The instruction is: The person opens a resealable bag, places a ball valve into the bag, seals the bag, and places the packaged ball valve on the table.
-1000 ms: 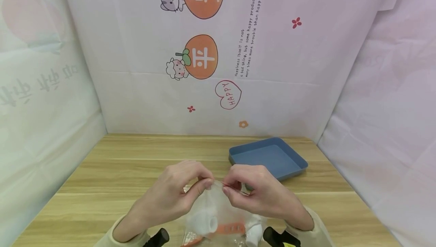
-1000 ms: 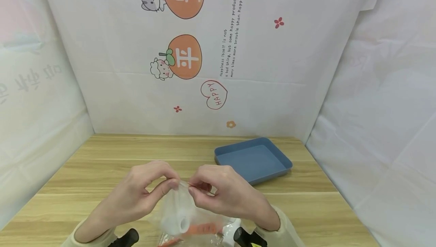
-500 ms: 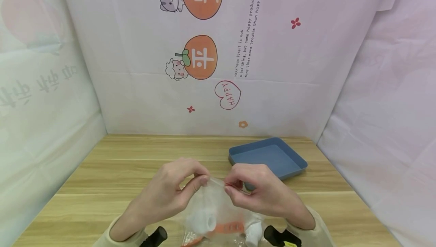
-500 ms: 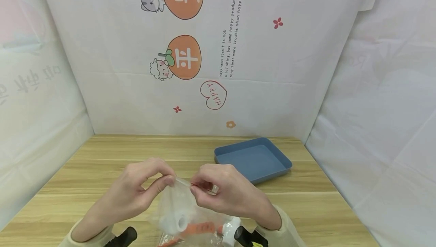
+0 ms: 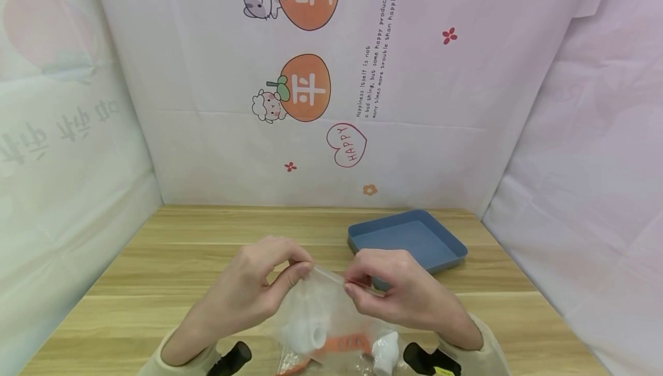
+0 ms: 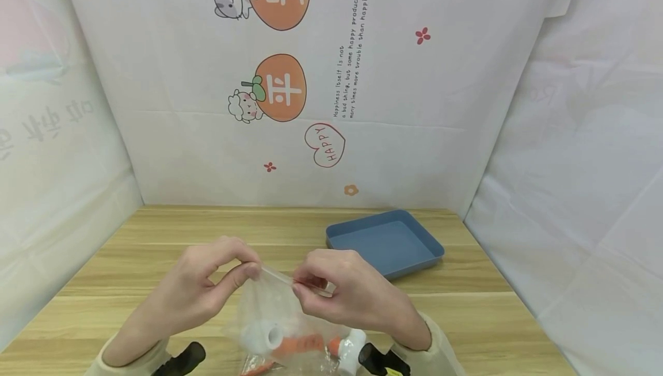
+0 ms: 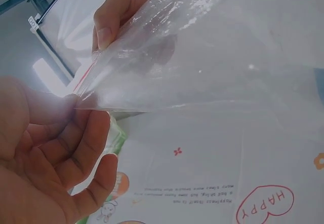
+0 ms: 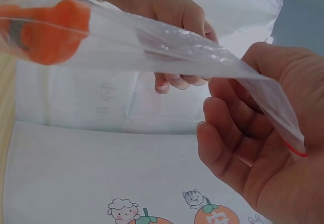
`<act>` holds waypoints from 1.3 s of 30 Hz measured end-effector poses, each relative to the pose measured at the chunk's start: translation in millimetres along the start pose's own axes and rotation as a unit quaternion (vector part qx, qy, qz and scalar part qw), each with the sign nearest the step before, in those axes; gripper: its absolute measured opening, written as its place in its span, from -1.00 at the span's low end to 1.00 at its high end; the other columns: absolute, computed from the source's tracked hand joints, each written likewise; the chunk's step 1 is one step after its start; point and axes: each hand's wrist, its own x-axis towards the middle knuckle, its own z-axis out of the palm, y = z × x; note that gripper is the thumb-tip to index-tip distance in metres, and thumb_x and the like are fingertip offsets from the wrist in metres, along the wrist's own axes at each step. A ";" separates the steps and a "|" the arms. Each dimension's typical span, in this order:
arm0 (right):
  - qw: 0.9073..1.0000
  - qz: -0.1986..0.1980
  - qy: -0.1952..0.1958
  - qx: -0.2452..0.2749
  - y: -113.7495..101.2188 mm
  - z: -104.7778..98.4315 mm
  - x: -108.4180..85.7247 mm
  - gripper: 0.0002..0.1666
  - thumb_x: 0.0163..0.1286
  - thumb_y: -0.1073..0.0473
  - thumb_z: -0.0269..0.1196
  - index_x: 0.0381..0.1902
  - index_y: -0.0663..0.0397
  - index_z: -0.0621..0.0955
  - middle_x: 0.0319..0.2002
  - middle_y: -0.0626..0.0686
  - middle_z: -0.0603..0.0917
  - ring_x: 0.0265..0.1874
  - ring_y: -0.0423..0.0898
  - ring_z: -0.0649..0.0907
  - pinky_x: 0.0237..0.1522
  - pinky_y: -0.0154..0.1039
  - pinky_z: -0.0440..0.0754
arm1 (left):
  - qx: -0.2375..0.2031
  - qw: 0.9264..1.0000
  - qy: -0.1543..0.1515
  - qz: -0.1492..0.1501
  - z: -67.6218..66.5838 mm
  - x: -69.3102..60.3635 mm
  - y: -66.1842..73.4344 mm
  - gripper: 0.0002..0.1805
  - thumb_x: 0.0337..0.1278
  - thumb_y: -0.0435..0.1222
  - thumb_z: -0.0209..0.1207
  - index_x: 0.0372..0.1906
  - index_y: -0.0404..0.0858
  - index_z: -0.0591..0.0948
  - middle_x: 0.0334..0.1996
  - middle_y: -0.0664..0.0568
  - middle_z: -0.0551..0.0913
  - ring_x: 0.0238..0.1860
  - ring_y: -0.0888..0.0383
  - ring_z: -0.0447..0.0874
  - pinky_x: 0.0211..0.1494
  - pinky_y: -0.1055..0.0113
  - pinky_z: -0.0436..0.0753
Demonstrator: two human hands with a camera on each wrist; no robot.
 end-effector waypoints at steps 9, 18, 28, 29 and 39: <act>1.000 -0.001 0.001 0.000 -1.0 -2.2 -1.2 -0.91 0.37 0.31 0.19 -0.29 -0.02 0.57 -0.47 -0.16 0.54 -0.46 -0.37 0.50 -0.37 -0.63 0.47 | -0.002 1.000 0.008 0.000 -3.1 -0.3 -0.8 -0.80 0.08 -0.48 0.31 -0.29 -0.12 0.63 -0.45 0.23 0.62 -0.38 0.36 0.51 -0.22 0.57 0.49; 1.000 -0.001 0.009 0.007 -1.6 -1.5 -0.8 -0.92 0.41 0.27 0.16 -0.29 -0.01 0.58 -0.45 -0.16 0.57 -0.44 -0.37 0.52 -0.35 -0.61 0.51 | -0.001 1.000 0.015 -0.007 -5.6 -0.3 -0.8 -0.82 0.12 -0.46 0.30 -0.29 -0.11 0.65 -0.44 0.23 0.63 -0.38 0.35 0.53 -0.21 0.56 0.51; 1.000 -0.001 0.011 0.000 -2.5 -2.9 -0.3 -0.91 0.41 0.26 0.15 -0.31 -0.01 0.58 -0.46 -0.16 0.56 -0.45 -0.37 0.51 -0.38 -0.60 0.50 | -0.003 1.000 0.019 -0.010 -8.7 0.2 -1.4 -0.96 0.28 -0.33 0.22 -0.28 -0.16 0.66 -0.44 0.22 0.66 -0.39 0.35 0.54 -0.23 0.57 0.52; 1.000 -0.001 0.011 -0.002 -2.6 -2.9 -0.3 -0.91 0.42 0.25 0.15 -0.31 -0.01 0.57 -0.46 -0.16 0.55 -0.45 -0.37 0.51 -0.37 -0.60 0.50 | -0.005 1.000 0.019 -0.011 -8.9 0.1 -1.9 -0.94 0.30 -0.31 0.20 -0.28 -0.17 0.66 -0.44 0.21 0.66 -0.40 0.35 0.54 -0.23 0.57 0.52; 1.000 0.018 0.006 0.000 -2.8 -5.5 -1.7 -0.90 0.43 0.23 0.15 -0.32 -0.02 0.57 -0.47 -0.14 0.56 -0.46 -0.35 0.52 -0.37 -0.60 0.51 | -0.018 0.999 0.015 -0.026 -11.9 0.1 -7.2 -0.96 0.28 -0.35 0.22 -0.28 -0.20 0.66 -0.42 0.19 0.67 -0.40 0.36 0.56 -0.25 0.57 0.54</act>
